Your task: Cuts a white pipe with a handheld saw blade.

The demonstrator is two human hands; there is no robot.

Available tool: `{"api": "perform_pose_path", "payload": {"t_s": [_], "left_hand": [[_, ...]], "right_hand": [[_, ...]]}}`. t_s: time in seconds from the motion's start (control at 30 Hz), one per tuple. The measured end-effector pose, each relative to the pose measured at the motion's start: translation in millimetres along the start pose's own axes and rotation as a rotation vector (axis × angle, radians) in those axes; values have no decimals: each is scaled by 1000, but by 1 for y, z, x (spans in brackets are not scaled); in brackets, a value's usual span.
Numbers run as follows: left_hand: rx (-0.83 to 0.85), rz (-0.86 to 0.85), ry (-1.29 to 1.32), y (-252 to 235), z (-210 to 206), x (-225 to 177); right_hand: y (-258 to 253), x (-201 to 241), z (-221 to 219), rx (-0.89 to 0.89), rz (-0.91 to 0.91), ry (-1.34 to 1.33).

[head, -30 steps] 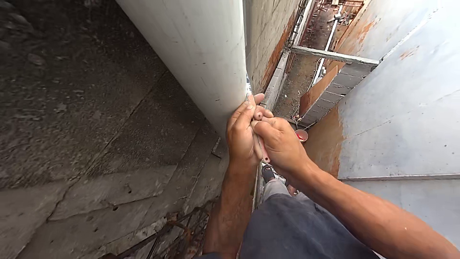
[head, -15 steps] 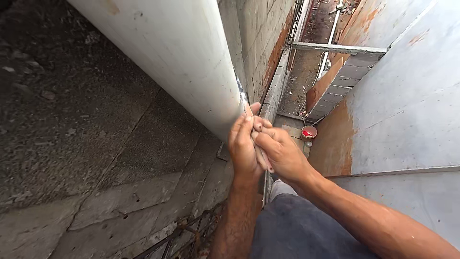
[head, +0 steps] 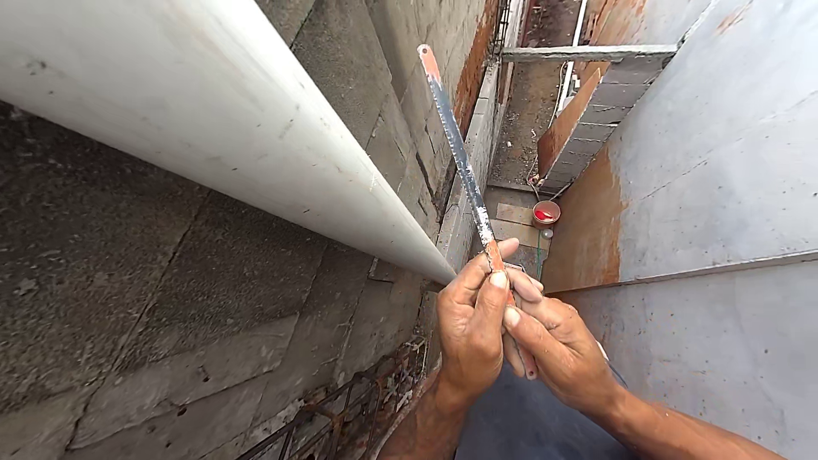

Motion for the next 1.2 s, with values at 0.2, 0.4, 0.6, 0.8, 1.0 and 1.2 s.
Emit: {"api": "perform_pose_path", "payload": {"t_s": [0.2, 0.4, 0.6, 0.8, 1.0, 1.2], "left_hand": [[44, 12, -44, 5, -13, 8], [60, 41, -59, 10, -22, 18], [56, 65, -75, 14, -27, 27], [68, 72, -118, 17, -33, 34], [79, 54, -203, 21, -37, 39], [90, 48, -232, 23, -40, 41]], "right_hand": [[11, -2, 15, -46, 61, 60], [19, -2, 28, -53, 54, 39], [24, -7, 36, -56, 31, -32], [28, -12, 45, -76, 3, -77], [33, -19, 55, -94, -12, -77], [36, -22, 59, -97, -13, -44]]}}
Point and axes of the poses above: each hand's wrist, its own y-axis away from the middle knuckle, its own z-axis out of the back of the hand, x = y × z, the point moved 7 cm from there along -y, towards the middle knuckle, and after that the axes turned 8 degrees about -x, right-handed, at the moved point
